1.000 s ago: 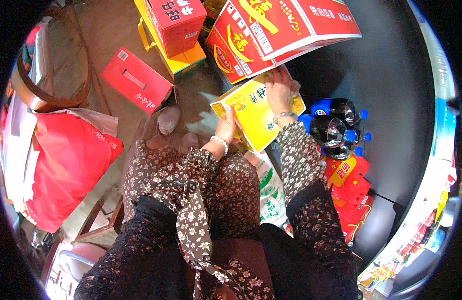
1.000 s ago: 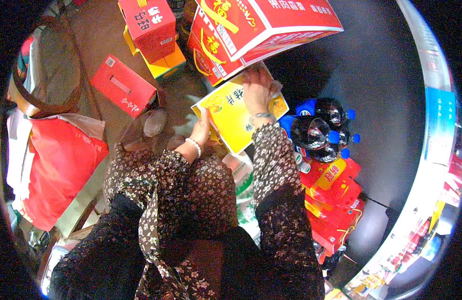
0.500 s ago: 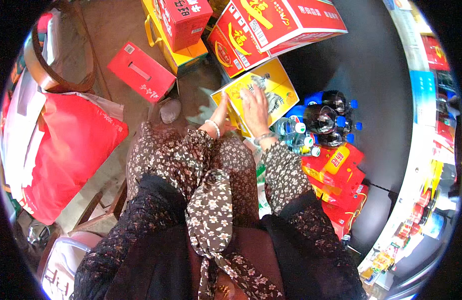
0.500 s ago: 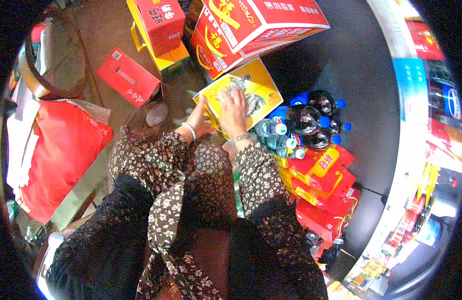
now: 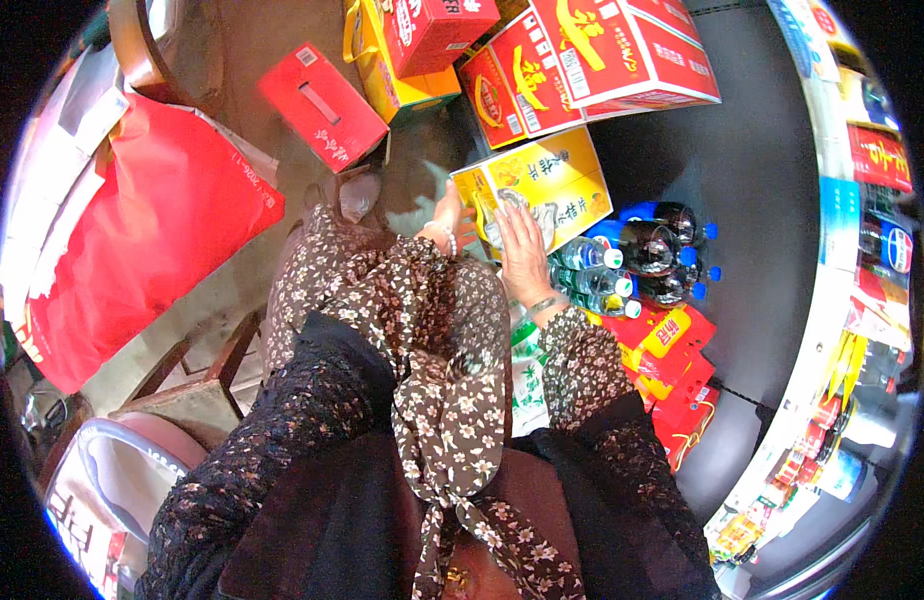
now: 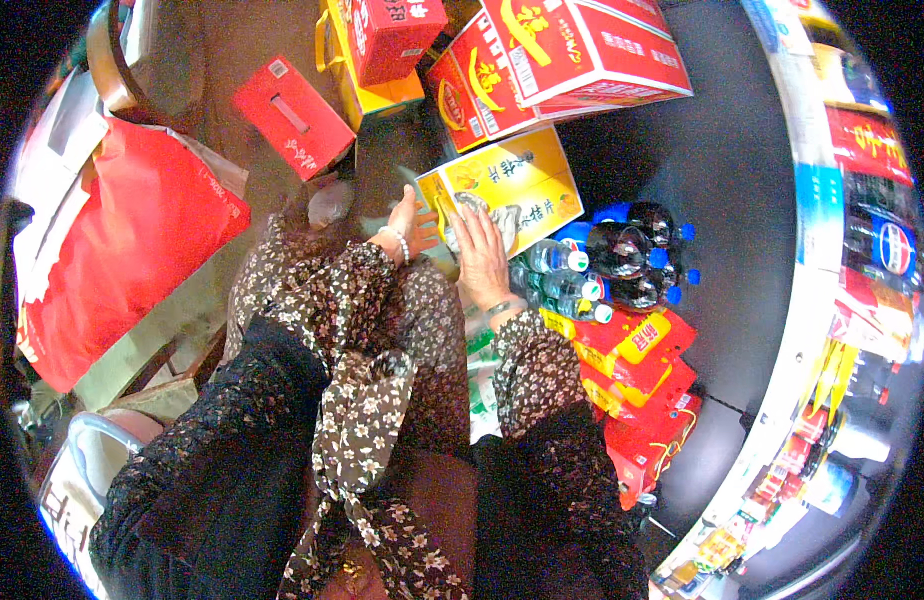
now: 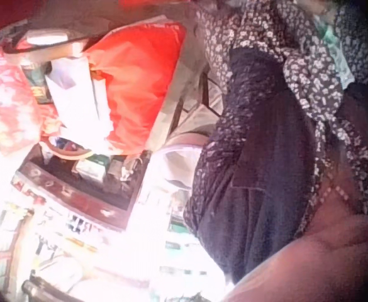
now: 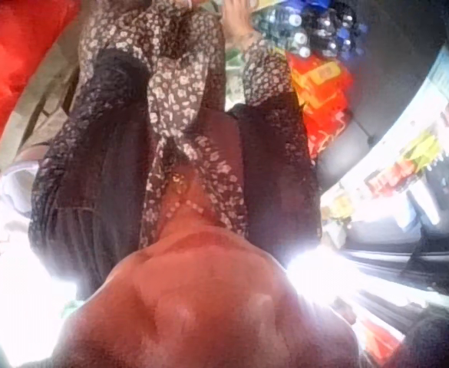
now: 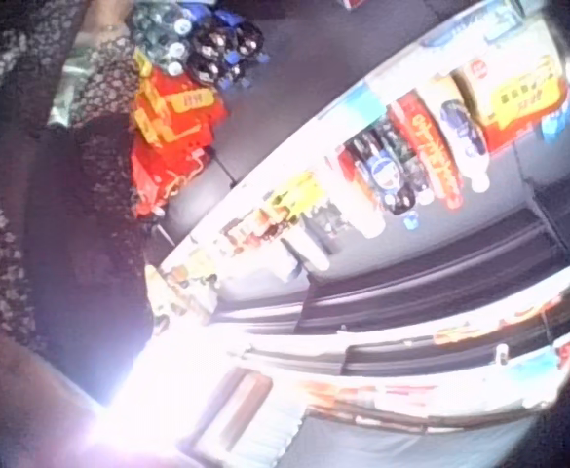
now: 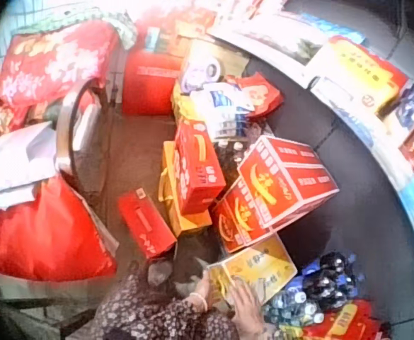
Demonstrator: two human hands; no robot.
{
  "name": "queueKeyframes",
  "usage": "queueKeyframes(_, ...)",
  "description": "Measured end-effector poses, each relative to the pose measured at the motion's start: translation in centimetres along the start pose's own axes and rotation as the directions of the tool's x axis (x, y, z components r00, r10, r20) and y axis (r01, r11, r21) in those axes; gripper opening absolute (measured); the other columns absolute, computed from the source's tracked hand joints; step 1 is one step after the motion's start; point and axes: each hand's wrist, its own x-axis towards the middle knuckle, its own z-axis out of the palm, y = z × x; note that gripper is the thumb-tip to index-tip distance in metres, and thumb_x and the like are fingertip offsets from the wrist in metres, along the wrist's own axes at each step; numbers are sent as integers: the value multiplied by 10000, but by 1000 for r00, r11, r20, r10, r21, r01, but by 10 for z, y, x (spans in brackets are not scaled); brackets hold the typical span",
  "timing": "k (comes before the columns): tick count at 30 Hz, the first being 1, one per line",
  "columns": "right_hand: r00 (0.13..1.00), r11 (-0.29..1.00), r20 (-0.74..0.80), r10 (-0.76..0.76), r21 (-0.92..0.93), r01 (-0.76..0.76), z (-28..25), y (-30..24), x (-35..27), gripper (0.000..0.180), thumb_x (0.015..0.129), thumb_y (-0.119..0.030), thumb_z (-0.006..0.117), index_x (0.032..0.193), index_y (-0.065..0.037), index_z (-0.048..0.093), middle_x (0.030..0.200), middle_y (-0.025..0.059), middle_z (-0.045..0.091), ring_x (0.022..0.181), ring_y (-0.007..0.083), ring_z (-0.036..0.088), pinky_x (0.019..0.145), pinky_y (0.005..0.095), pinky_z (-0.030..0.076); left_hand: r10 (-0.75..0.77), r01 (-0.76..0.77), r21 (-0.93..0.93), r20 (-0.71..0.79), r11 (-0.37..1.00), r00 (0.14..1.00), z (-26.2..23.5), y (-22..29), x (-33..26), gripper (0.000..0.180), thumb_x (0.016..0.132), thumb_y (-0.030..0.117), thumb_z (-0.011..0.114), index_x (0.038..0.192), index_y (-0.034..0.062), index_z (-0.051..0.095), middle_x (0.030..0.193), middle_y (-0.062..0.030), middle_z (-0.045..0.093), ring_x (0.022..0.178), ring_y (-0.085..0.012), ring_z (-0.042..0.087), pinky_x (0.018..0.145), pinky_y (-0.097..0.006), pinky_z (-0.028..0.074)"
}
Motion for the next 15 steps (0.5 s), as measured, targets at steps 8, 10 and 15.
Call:
queueKeyframes(8, 963, 963, 132, -233, -105, 247, 11, -7, 90, 436, 788, -17, 543, 1218, -89, 545, 1371, 128, 440, 1319, 340, 330, 1075, 464, 272, 155, -160, -10, -196, 987, 968, 1, -5, 29, 632, 907, 638, 291, 1268, 158, 487, 1230, -52, 548, 1111, -229, 490, 876, -469, 367)
queueKeyframes(10, 977, 980, 72, -200, 7, 200, 10, -6, 89, 431, 796, -15, 536, 1222, -82, 542, 1367, 130, 442, 1318, 343, 329, 1084, 455, 266, 311, -311, 41, -252, 950, 916, 4, 0, 33, 538, 921, 587, 319, 1151, 180, 585, 1108, -17, 614, 1013, -179, 535, 788, -426, 381)
queueKeyframes(15, 996, 988, -49, 70, 141, -62, 0, -5, 42, 532, 784, -39, 544, 1307, -20, 444, 1400, 191, 372, 1325, 358, 307, 1108, 441, 231, 566, -383, 469, -354, 796, 745, 22, 7, 17, 493, 908, 429, 449, 1038, -1, 653, 1002, -186, 665, 938, -299, 628, 824, -376, 461)
